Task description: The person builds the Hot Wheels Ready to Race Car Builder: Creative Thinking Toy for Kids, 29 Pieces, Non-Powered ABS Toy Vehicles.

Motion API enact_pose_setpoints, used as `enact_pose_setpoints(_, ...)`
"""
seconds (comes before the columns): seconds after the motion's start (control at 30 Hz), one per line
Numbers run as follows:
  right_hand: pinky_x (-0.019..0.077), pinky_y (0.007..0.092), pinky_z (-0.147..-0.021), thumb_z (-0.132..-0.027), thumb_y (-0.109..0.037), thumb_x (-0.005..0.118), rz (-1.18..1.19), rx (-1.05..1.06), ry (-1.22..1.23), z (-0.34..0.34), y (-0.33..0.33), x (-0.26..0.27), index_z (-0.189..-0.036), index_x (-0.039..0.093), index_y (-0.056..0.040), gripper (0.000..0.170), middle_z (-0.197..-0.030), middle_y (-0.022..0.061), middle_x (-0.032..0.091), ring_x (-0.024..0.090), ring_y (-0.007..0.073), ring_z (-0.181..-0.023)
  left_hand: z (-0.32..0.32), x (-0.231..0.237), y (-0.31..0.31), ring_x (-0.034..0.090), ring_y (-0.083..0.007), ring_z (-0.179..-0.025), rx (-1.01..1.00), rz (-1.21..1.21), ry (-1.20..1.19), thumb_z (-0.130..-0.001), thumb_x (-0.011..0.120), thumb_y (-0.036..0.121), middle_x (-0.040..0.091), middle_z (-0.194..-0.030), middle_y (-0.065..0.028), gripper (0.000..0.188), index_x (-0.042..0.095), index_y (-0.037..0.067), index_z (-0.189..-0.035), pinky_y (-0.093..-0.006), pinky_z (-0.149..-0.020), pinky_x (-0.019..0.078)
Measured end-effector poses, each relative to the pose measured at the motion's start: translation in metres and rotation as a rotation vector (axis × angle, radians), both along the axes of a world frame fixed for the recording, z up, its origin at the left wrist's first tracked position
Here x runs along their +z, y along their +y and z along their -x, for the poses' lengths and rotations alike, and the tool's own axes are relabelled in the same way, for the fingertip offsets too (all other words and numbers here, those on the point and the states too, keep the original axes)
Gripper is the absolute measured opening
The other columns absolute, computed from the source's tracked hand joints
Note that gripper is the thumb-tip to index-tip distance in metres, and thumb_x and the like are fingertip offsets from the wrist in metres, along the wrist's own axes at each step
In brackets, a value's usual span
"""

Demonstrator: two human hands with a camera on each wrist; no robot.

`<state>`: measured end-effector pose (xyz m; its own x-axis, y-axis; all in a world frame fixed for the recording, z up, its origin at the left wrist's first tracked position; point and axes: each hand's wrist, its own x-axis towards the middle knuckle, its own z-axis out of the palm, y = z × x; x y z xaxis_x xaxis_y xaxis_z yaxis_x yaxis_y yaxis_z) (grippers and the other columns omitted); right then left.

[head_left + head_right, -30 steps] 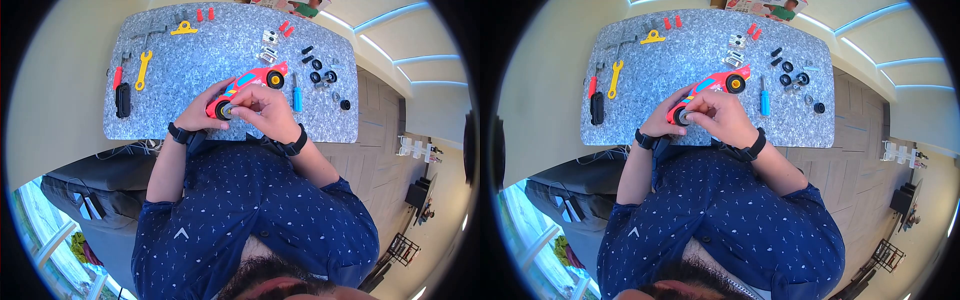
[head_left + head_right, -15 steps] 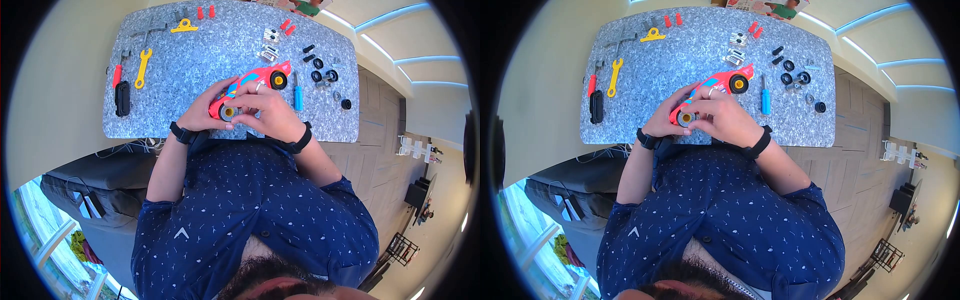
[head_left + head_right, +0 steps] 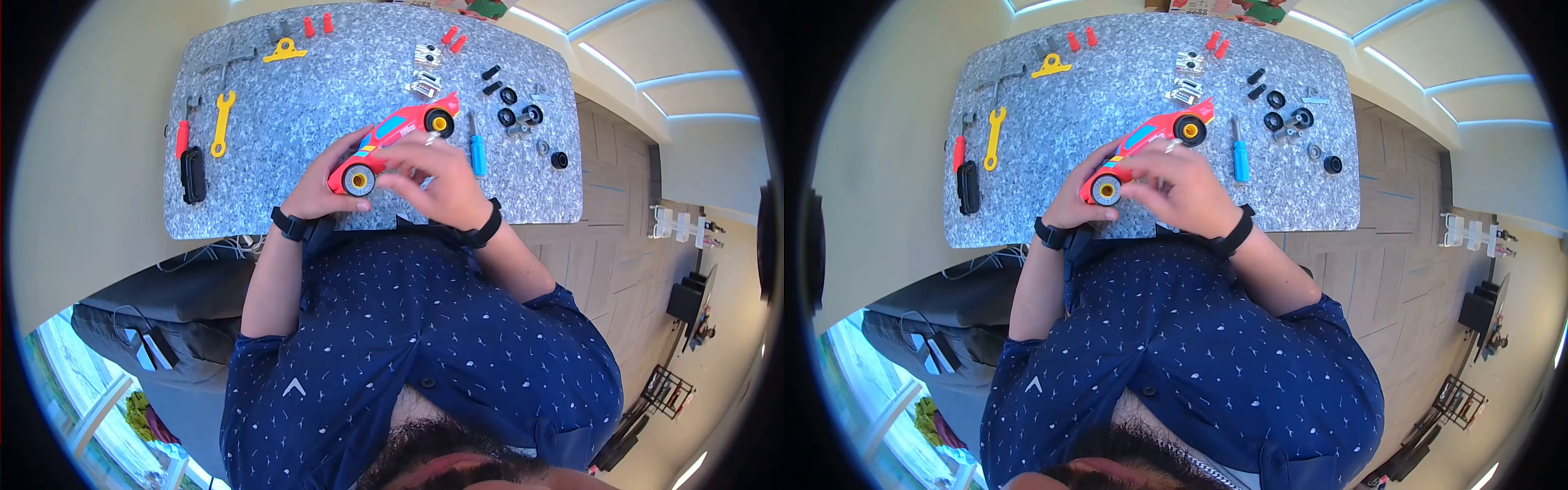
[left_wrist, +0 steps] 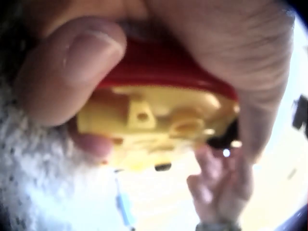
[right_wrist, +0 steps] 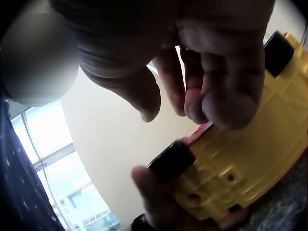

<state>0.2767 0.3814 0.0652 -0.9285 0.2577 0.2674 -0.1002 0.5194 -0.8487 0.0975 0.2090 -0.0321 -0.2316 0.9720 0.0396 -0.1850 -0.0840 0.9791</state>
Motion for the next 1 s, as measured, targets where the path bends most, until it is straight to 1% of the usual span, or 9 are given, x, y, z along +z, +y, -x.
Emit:
enact_pose_setpoints(0.2,0.0563,0.0386,-0.071,-0.092,-0.015,0.086,-0.414,-0.596,-0.221,-0.045,0.078,-0.019,-0.127,0.076,-0.0051,0.038,-0.123,0.0187,0.067,0.068,0.0267,-0.078,-0.001,-0.001,0.003,0.050,-0.0240,-0.151,0.033,0.008,0.029,-0.065,0.107,0.028,0.051,-0.165,-0.0130,0.127,0.038,0.004,-0.169,-0.0421,-0.127,0.0390)
enact_pose_setpoints(0.3,0.0575,0.0407,-0.074,-0.093,-0.016,0.083,-0.563,-0.713,-0.231,-0.078,0.112,-0.060,-0.134,0.073,-0.0052,0.043,-0.136,0.0240,0.062,0.067,0.0286,-0.078,0.000,-0.001,0.003,0.049,-0.0242,-0.152,0.038,0.022,0.013,-0.064,0.107,0.030,0.050,-0.166,-0.0130,0.128,0.039,0.004,-0.169,-0.0428,-0.127,0.0378)
enact_pose_setpoints(0.43,0.0605,0.0428,-0.082,-0.096,-0.010,0.079,-0.428,-0.847,-0.309,-0.086,0.116,-0.067,-0.138,0.072,-0.0058,0.042,-0.149,0.0242,0.056,0.072,0.0327,-0.088,0.001,-0.004,0.004,0.048,-0.0247,-0.153,0.033,0.019,0.045,-0.064,0.107,0.033,0.050,-0.166,-0.0128,0.128,0.040,0.003,-0.168,-0.0435,-0.128,0.0366)
enact_pose_setpoints(0.53,0.0613,0.0423,-0.086,-0.095,-0.004,0.077,-0.536,-0.790,-0.275,-0.095,0.140,-0.106,-0.137,0.073,-0.0060,0.042,-0.141,0.0267,0.062,0.073,0.0330,-0.091,0.000,-0.004,0.005,0.048,-0.0247,-0.153,0.032,0.014,0.051,-0.064,0.107,0.033,0.050,-0.166,-0.0129,0.128,0.040,0.003,-0.168,-0.0433,-0.128,0.0365)
enact_pose_setpoints(0.67,0.0605,0.0396,-0.085,-0.092,-0.003,0.079,-0.541,-0.731,-0.352,-0.092,0.146,-0.107,-0.134,0.074,-0.0058,0.042,-0.130,0.0244,0.069,0.073,0.0308,-0.092,0.000,-0.001,0.004,0.048,-0.0243,-0.153,0.031,0.029,0.037,-0.063,0.107,0.032,0.050,-0.166,-0.0133,0.129,0.039,0.004,-0.169,-0.0427,-0.128,0.0367)
enact_pose_setpoints(0.77,0.0551,0.0371,-0.072,-0.090,-0.001,0.080,-0.429,-0.727,-0.321,-0.084,0.128,-0.074,-0.133,0.075,-0.0083,0.043,-0.114,0.0150,0.071,0.066,0.0242,-0.078,-0.001,0.002,0.003,0.048,-0.0241,-0.153,0.037,0.031,0.028,-0.064,0.107,0.030,0.050,-0.166,-0.0134,0.129,0.038,0.003,-0.169,-0.0425,-0.128,0.0369)
enact_pose_setpoints(0.8,0.0518,0.0315,-0.067,-0.095,-0.002,0.078,-0.441,-0.690,-0.236,-0.085,0.131,-0.073,-0.136,0.075,-0.0099,0.042,-0.106,0.0083,0.071,0.064,0.0162,-0.074,-0.001,0.002,0.003,0.048,-0.0241,-0.153,0.041,0.030,0.029,-0.064,0.107,0.030,0.050,-0.166,-0.0136,0.129,0.037,0.003,-0.169,-0.0426,-0.128,0.0372)
enact_pose_setpoints(0.9,0.0513,0.0339,-0.069,-0.101,-0.005,0.074,-0.029,-0.470,-0.117,-0.068,0.106,-0.026,-0.137,0.074,-0.0079,0.036,-0.101,0.0090,0.070,0.062,0.0148,-0.076,-0.001,0.000,0.007,0.049,-0.0241,-0.153,0.037,0.025,0.020,-0.065,0.107,0.030,0.050,-0.166,-0.0140,0.129,0.037,0.003,-0.170,-0.0427,-0.127,0.0379)
enact_pose_setpoints(1.0,0.0503,0.0287,-0.069,-0.108,-0.008,0.067,0.323,-0.148,-0.179,-0.050,0.051,0.024,-0.138,0.073,-0.0068,0.031,-0.096,0.0028,0.070,0.062,0.0081,-0.080,-0.002,-0.002,0.009,0.049,-0.0242,-0.152,0.022,0.004,0.003,-0.066,0.107,0.029,0.050,-0.165,-0.0145,0.128,0.036,0.003,-0.170,-0.0427,-0.127,0.0386)
